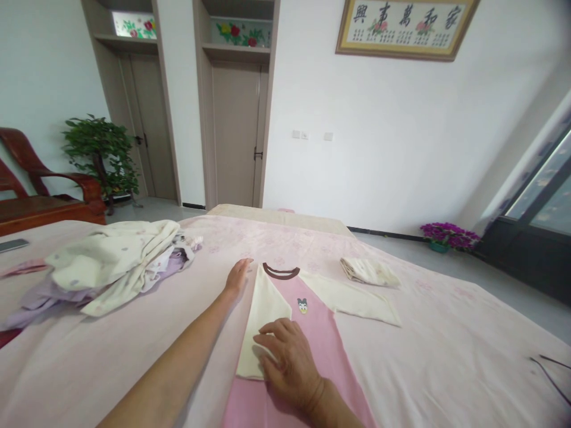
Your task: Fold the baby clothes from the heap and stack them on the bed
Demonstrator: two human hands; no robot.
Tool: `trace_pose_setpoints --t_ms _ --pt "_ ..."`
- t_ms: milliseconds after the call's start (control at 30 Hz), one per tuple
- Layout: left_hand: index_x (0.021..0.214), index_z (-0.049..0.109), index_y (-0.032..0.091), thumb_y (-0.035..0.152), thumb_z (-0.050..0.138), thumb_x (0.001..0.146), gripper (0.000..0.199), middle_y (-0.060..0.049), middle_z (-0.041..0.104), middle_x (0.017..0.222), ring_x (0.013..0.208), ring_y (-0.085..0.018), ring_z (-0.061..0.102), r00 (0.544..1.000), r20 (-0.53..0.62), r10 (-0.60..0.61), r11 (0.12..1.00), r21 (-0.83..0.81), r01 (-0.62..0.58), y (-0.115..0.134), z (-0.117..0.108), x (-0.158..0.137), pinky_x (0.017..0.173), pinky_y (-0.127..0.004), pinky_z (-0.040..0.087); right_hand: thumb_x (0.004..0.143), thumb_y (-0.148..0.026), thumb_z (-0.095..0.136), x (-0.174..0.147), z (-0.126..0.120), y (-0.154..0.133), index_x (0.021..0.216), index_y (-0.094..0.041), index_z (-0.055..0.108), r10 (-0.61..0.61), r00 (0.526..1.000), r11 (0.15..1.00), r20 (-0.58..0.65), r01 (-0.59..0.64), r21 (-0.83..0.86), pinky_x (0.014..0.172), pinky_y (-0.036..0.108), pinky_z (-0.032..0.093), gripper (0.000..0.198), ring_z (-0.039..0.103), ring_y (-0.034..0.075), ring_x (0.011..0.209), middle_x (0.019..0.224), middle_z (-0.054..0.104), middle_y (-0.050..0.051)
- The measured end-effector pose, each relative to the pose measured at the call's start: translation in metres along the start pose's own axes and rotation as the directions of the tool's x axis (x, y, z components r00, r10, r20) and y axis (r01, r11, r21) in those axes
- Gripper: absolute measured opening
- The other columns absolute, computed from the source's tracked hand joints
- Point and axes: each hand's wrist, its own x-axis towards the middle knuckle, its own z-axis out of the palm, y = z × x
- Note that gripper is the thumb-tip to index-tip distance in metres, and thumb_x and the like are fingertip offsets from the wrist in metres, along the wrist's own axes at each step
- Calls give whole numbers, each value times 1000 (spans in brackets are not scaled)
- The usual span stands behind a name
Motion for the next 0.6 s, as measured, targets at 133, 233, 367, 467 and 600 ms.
trace_pose_setpoints --t_ms 133,233,367,467,600 --pt "127 58 19 34 31 99 42 -6 52 141 137 -17 38 989 61 136 991 1 -136 16 0 -38 116 -33 23 79 -16 57 -1 3 1 86 -24 68 -112 988 994 107 110 23 83 34 38 15 56 18 90 97 69 1" --pt "136 51 17 39 32 99 47 -8 45 148 143 -22 28 943 240 231 937 206 -282 33 12 -67 119 -40 15 81 -16 56 -4 9 4 84 -22 69 -144 983 990 115 141 31 84 33 41 15 59 18 89 95 71 2" --pt "143 42 10 44 32 97 59 -15 35 153 144 -28 25 893 410 183 838 410 -360 47 27 -92 118 -45 17 80 -15 56 -10 11 2 82 -22 69 -109 986 993 129 103 50 83 28 44 15 62 15 84 87 71 0" --pt "147 36 10 49 33 95 65 -14 27 157 146 -31 19 891 432 142 797 483 -361 50 31 -99 117 -49 16 87 -18 50 -21 0 1 91 -22 69 41 995 999 90 -42 10 82 24 46 20 62 13 85 90 71 0" --pt "150 31 14 53 27 96 67 -12 22 159 147 -31 15 886 447 125 745 547 -381 50 30 -101 116 -51 15 95 -30 42 -50 -22 20 136 -17 51 218 976 934 -15 -213 -287 107 38 36 44 48 23 127 138 54 12"
